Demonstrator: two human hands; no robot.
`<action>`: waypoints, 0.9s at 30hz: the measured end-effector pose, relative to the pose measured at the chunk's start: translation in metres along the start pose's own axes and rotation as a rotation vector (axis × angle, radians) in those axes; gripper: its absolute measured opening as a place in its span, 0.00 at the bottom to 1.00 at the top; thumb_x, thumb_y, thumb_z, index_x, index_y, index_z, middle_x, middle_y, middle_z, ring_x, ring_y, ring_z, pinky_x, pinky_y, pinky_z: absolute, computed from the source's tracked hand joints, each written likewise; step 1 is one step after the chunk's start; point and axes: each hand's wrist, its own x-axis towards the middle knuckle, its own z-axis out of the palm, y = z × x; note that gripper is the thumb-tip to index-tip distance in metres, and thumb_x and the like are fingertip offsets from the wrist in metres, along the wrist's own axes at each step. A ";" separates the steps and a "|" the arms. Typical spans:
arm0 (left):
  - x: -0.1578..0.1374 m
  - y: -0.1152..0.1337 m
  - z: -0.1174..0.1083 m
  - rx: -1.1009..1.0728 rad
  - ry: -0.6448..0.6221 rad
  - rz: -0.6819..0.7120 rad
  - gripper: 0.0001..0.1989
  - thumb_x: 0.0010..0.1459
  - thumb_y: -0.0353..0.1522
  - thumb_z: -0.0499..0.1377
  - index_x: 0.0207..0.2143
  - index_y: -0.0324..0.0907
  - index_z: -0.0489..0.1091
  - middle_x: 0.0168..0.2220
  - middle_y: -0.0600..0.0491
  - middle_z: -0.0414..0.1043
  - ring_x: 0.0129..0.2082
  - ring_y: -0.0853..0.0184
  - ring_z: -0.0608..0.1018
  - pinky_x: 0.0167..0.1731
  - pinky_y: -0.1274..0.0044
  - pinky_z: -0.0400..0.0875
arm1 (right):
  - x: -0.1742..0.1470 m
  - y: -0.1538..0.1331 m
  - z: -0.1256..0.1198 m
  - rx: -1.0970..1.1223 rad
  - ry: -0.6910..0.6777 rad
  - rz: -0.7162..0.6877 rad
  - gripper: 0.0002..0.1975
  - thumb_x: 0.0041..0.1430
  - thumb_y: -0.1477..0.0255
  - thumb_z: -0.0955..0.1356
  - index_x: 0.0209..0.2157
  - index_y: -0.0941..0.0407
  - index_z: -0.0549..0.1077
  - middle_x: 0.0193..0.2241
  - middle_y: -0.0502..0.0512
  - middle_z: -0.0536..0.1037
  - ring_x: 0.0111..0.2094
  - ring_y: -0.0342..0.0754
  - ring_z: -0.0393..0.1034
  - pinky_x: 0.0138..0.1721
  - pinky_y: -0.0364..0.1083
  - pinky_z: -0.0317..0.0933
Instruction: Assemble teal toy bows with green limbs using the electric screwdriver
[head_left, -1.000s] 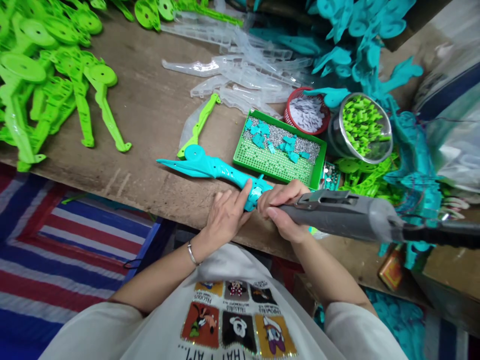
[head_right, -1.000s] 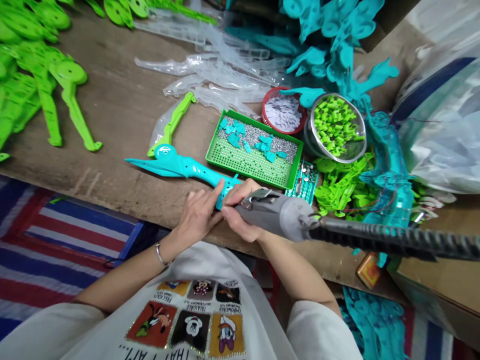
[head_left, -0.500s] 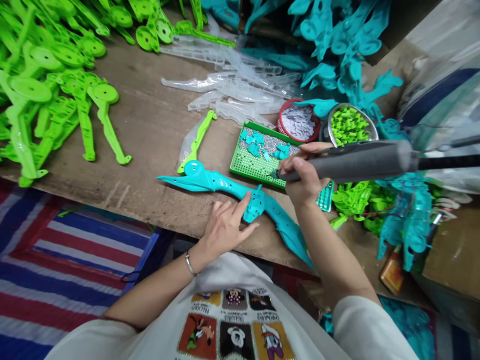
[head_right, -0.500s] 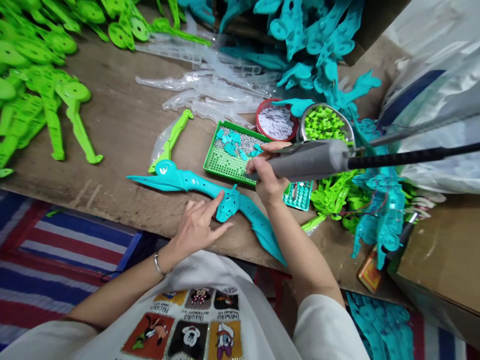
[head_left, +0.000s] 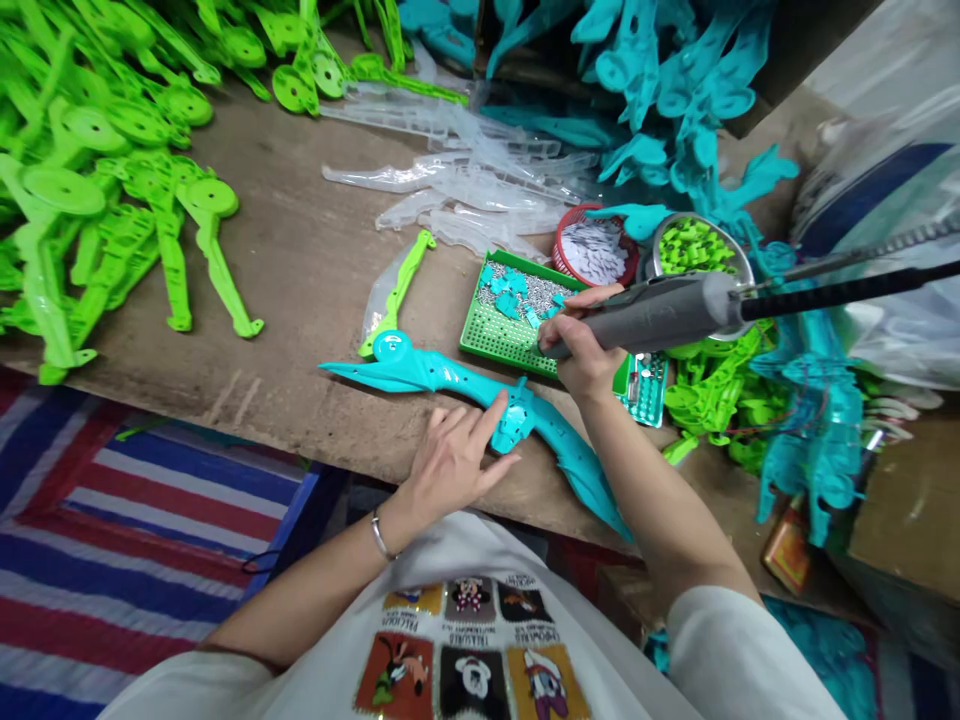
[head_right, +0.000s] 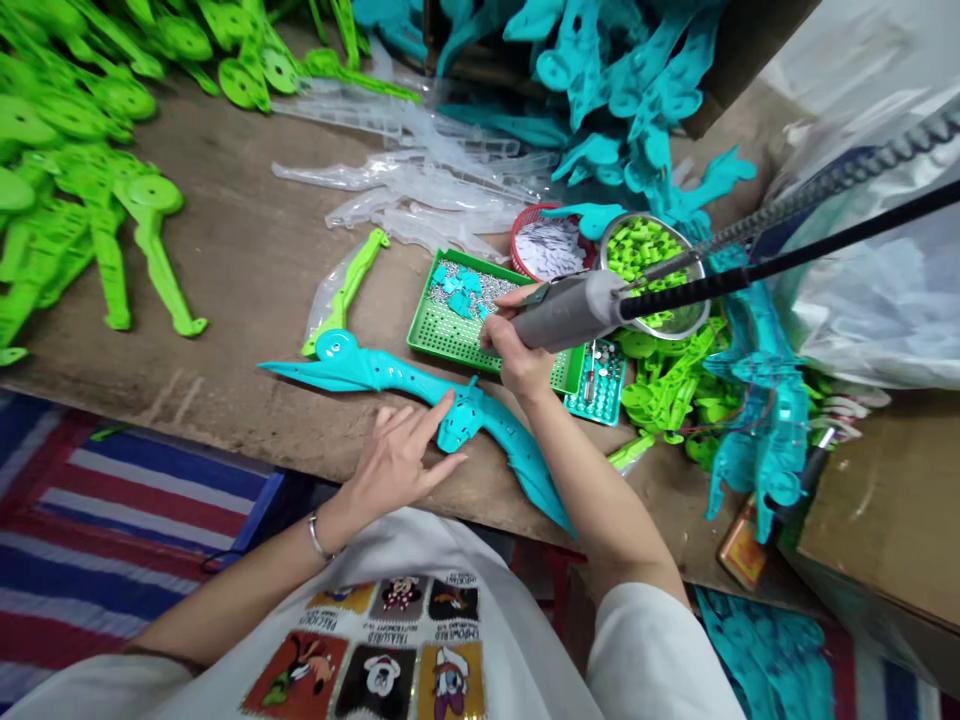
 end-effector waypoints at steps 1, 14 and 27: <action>0.000 0.000 -0.001 -0.001 -0.018 0.007 0.36 0.66 0.48 0.56 0.68 0.37 0.55 0.40 0.49 0.75 0.40 0.58 0.74 0.40 0.67 0.59 | 0.001 -0.001 0.000 -0.007 0.004 0.002 0.13 0.53 0.64 0.74 0.37 0.52 0.69 0.17 0.41 0.69 0.16 0.43 0.64 0.22 0.46 0.61; 0.002 0.000 -0.005 -0.048 -0.117 0.066 0.36 0.63 0.47 0.61 0.67 0.41 0.55 0.51 0.47 0.75 0.50 0.54 0.74 0.47 0.65 0.62 | -0.037 -0.050 0.044 0.185 -0.240 -0.021 0.11 0.57 0.70 0.72 0.42 0.48 0.72 0.19 0.43 0.72 0.17 0.46 0.67 0.23 0.49 0.66; 0.002 -0.001 -0.003 -0.070 -0.103 0.054 0.36 0.60 0.47 0.64 0.63 0.40 0.61 0.48 0.46 0.76 0.48 0.52 0.75 0.47 0.63 0.64 | -0.042 -0.020 0.042 0.082 -0.318 0.092 0.13 0.56 0.66 0.73 0.39 0.49 0.66 0.20 0.42 0.72 0.19 0.46 0.68 0.23 0.49 0.66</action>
